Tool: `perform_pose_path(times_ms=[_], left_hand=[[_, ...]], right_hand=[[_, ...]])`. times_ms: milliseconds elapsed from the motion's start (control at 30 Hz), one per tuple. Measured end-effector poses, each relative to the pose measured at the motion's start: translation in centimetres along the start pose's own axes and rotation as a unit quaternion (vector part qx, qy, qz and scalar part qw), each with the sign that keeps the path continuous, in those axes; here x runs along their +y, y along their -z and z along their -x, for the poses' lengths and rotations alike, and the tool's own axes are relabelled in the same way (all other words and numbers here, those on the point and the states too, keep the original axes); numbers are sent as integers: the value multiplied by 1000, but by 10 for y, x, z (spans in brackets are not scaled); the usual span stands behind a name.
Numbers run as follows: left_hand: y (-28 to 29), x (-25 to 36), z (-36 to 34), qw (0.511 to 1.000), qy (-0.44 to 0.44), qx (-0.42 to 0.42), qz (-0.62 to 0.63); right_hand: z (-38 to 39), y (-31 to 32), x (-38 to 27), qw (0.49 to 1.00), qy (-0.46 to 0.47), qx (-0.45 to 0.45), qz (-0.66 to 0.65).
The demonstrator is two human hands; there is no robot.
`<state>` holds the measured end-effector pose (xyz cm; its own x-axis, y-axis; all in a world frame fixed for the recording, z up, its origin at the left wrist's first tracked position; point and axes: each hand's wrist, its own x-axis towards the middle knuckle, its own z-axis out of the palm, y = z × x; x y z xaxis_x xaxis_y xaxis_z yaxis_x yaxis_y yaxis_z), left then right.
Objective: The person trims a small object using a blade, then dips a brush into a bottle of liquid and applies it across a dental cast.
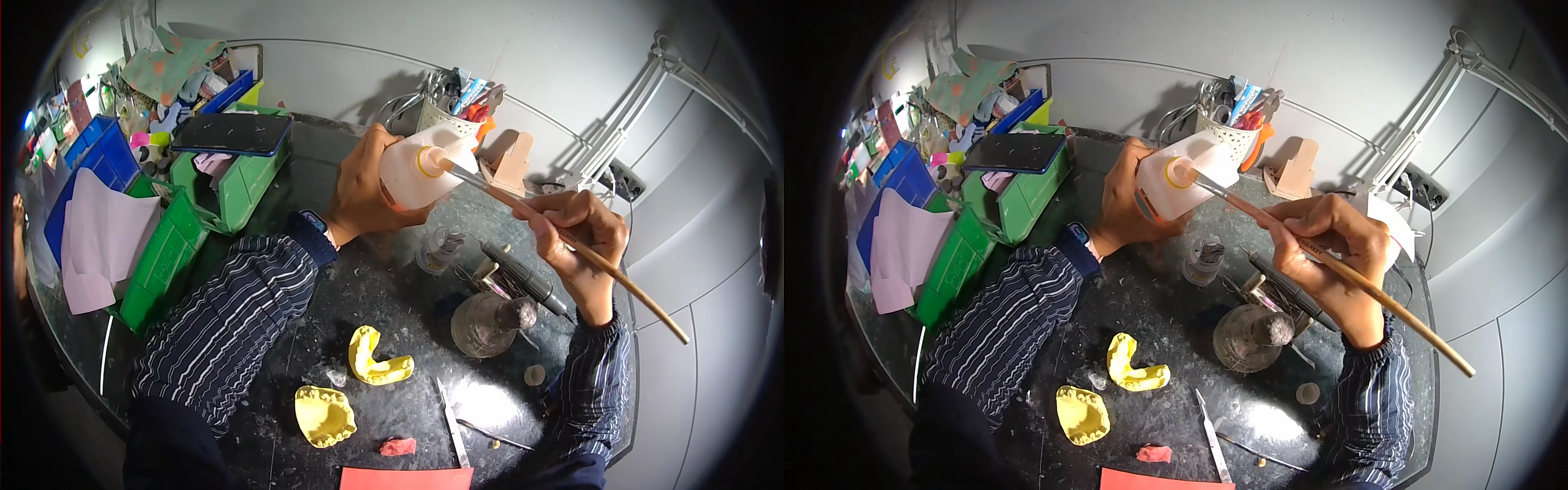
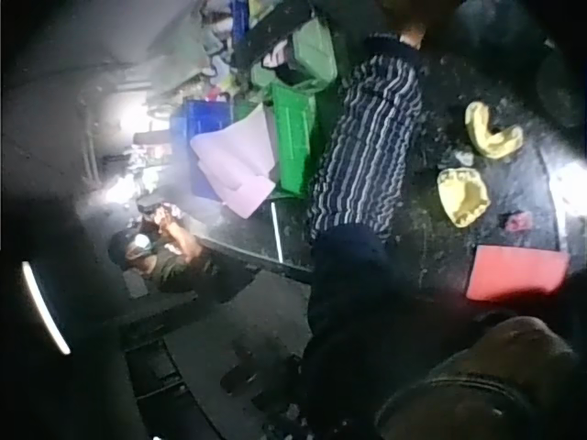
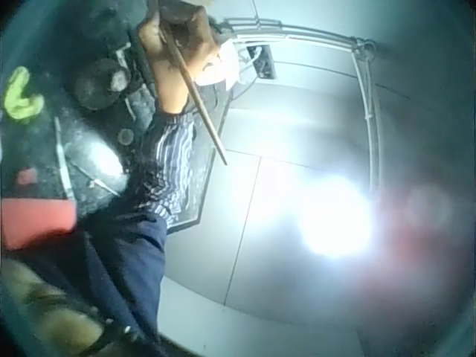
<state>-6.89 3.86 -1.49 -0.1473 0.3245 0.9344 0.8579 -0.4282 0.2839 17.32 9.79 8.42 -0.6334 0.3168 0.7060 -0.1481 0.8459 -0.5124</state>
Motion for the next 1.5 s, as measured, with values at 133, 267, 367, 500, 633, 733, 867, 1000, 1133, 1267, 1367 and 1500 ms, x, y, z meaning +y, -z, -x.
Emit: perform_pose_path(times_ms=[133,267,367,500,633,733,867,1000,1133,1267,1367,1500], left_hand=[[-1,-1,0,1000,21,1,13],[-1,-4,1,1000,19,12,14],[-3,-11,3,991,77,-29,105],[-5,-27,17,935,204,-56,285],[-6,-35,22,843,367,-65,387],[-5,-33,15,902,349,60,247],[2,-19,6,970,180,99,129],[-8,0,13,985,171,-9,-9],[-15,6,12,929,308,-50,201],[1,-14,13,913,293,-12,285],[-3,-12,12,915,260,94,293],[-10,0,9,977,120,-37,174]], right_hand=[[-1,6,1,999,-3,-20,28],[-3,15,-4,1000,6,18,10],[-5,16,-4,999,-5,45,11],[-8,9,2,987,-105,61,-107],[-10,14,20,956,-192,73,-211],[-8,20,42,934,-205,74,-282],[-7,26,52,919,-197,85,-332],[-4,22,63,915,-193,83,-345],[-3,23,61,918,-211,73,-326],[-6,14,51,919,-230,70,-312],[0,15,61,922,-221,56,-314],[1,9,58,931,-230,38,-282]])
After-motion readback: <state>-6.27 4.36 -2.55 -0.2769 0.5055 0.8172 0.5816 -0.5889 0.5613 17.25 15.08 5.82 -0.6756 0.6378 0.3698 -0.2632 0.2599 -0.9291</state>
